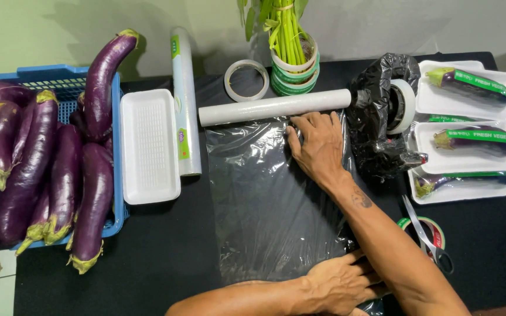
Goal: The person places an eggplant onto a white tray, applies a green label, and wraps the tray in plastic film using a dispenser and scissors.
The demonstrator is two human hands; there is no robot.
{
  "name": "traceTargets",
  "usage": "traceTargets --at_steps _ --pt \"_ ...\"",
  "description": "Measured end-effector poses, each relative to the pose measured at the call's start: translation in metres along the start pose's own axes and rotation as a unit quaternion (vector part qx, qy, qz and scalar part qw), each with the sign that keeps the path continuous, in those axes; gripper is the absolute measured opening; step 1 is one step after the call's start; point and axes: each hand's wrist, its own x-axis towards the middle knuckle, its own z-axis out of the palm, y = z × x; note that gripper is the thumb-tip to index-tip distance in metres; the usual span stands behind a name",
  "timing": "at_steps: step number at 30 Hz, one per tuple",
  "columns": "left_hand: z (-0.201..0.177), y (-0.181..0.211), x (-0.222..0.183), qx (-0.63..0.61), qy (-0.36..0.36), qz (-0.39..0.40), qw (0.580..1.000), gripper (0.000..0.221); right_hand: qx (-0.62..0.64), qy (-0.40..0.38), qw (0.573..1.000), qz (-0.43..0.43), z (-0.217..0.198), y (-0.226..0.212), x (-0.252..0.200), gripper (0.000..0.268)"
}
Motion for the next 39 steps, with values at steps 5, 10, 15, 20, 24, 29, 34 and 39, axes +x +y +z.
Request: traceTargets --at_steps 5,10,15,20,24,29,34,39 --pt "0.004 0.003 0.0 -0.05 -0.057 -0.008 0.997 0.076 -0.055 0.021 0.998 -0.031 0.009 -0.011 -0.006 0.022" --pt "0.0 0.004 0.0 -0.055 -0.039 -0.016 0.998 0.074 -0.099 -0.027 0.994 -0.045 0.009 -0.025 -0.005 0.031" --pt "0.015 0.007 0.001 -0.036 -0.063 -0.037 0.997 0.077 -0.078 -0.039 0.995 -0.043 0.017 -0.046 0.004 0.027" --pt "0.006 0.009 0.002 -0.085 -0.081 -0.058 0.991 0.06 -0.046 -0.029 0.993 -0.102 0.031 -0.071 0.007 0.031" --pt "0.076 0.018 -0.005 -0.2 -0.076 -0.09 0.973 0.049 -0.058 -0.034 0.986 -0.15 0.044 -0.088 0.012 0.033" --pt "0.247 0.102 -0.038 -0.218 -0.107 -0.131 0.961 0.065 -0.037 -0.079 0.991 -0.1 0.065 -0.1 0.007 0.037" --pt "0.222 0.125 -0.051 -0.173 -0.113 -0.102 0.973 0.067 -0.048 -0.078 0.993 -0.07 0.066 -0.106 0.008 0.042" --pt "0.162 0.097 -0.032 -0.13 -0.108 -0.081 0.982 0.073 -0.049 -0.06 0.996 -0.052 0.051 -0.086 -0.001 0.046"
